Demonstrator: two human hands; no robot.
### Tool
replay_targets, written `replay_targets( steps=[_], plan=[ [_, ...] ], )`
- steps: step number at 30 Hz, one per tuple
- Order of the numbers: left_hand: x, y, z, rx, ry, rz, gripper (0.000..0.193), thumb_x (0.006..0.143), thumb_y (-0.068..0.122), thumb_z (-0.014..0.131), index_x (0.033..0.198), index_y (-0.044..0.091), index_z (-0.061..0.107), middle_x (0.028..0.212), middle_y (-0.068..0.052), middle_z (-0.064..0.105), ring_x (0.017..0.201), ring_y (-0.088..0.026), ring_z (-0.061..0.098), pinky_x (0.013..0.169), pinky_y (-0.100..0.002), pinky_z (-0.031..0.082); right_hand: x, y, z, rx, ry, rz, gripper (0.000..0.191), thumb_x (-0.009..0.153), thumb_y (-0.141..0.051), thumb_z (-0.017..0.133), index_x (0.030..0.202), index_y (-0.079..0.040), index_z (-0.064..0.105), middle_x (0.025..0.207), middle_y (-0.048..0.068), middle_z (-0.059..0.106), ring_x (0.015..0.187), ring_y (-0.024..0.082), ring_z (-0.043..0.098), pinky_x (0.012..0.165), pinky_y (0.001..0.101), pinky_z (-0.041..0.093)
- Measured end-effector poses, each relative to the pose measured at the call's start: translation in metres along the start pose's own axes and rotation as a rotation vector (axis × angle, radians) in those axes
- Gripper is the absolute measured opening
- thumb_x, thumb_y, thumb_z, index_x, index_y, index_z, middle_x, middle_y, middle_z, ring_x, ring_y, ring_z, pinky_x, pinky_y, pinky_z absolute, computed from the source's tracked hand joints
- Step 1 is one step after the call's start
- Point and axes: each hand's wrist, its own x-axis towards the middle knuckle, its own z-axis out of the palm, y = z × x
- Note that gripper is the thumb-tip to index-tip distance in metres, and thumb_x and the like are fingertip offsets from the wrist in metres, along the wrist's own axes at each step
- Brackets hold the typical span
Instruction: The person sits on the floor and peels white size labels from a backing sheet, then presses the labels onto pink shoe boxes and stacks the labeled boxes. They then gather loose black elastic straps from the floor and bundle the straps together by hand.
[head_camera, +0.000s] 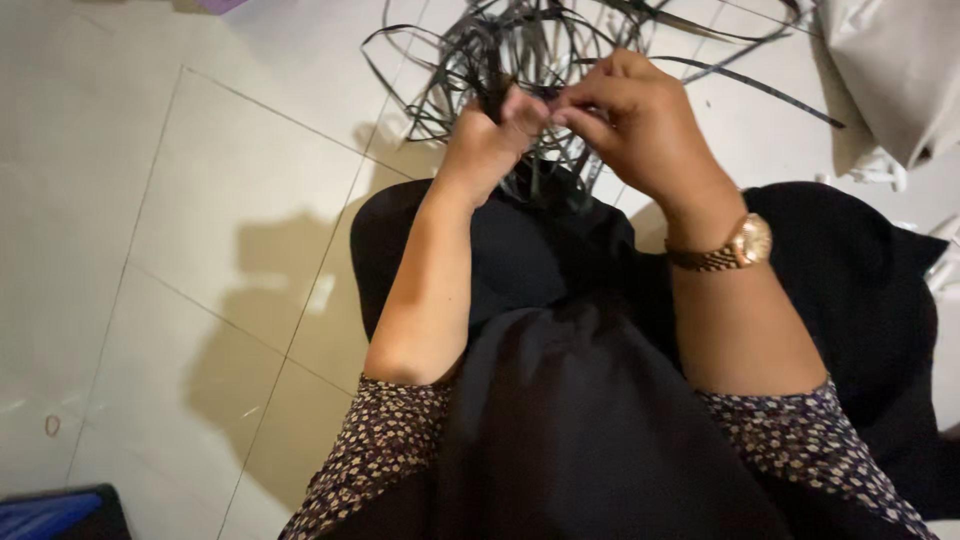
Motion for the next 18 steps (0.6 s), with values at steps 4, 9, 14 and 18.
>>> replay_targets(
  steps=[4, 9, 14, 18],
  plan=[
    [-0.003, -0.005, 0.017, 0.063, -0.124, -0.096, 0.036, 0.089, 0.027, 0.083, 0.113, 0.007, 0.066, 0.091, 0.004, 0.062, 0.083, -0.008, 0.059, 0.072, -0.028, 0.054, 0.002, 0.001, 0.008, -0.109, 0.129, 0.014, 0.014, 0.096, -0.005, 0.085, 0.108, -0.008, 0.078, 0.099, 0.007, 0.066, 0.085, 0.020, 0.066, 0.072, 0.0316, 0.054],
    [-0.002, -0.017, 0.022, 0.010, -0.176, 0.103, 0.035, 0.102, 0.022, 0.068, 0.132, 0.005, 0.061, 0.117, 0.008, 0.068, 0.109, -0.005, 0.062, 0.095, -0.027, 0.053, 0.002, 0.004, 0.009, -0.168, 0.194, -0.060, 0.019, 0.093, 0.002, 0.079, 0.109, -0.008, 0.076, 0.104, 0.007, 0.066, 0.093, 0.021, 0.069, 0.078, 0.0324, 0.057],
    [0.000, -0.024, 0.022, -0.022, -0.150, -0.270, 0.026, 0.102, 0.028, 0.064, 0.117, 0.006, 0.068, 0.095, 0.003, 0.066, 0.085, -0.008, 0.060, 0.076, -0.029, 0.052, 0.004, 0.002, 0.007, -0.257, 0.212, -0.064, 0.017, 0.098, -0.012, 0.088, 0.105, -0.006, 0.074, 0.100, 0.008, 0.065, 0.088, 0.024, 0.067, 0.075, 0.0347, 0.055],
    [0.003, -0.024, 0.024, 0.114, -0.070, -0.479, 0.042, 0.111, 0.043, 0.055, 0.096, 0.005, 0.065, 0.079, -0.002, 0.054, 0.067, -0.012, 0.049, 0.059, -0.030, 0.042, 0.009, -0.002, 0.007, -0.120, 0.170, 0.010, 0.016, 0.102, -0.011, 0.084, 0.109, -0.003, 0.071, 0.102, 0.010, 0.065, 0.085, 0.023, 0.069, 0.074, 0.0335, 0.056]
  ],
)
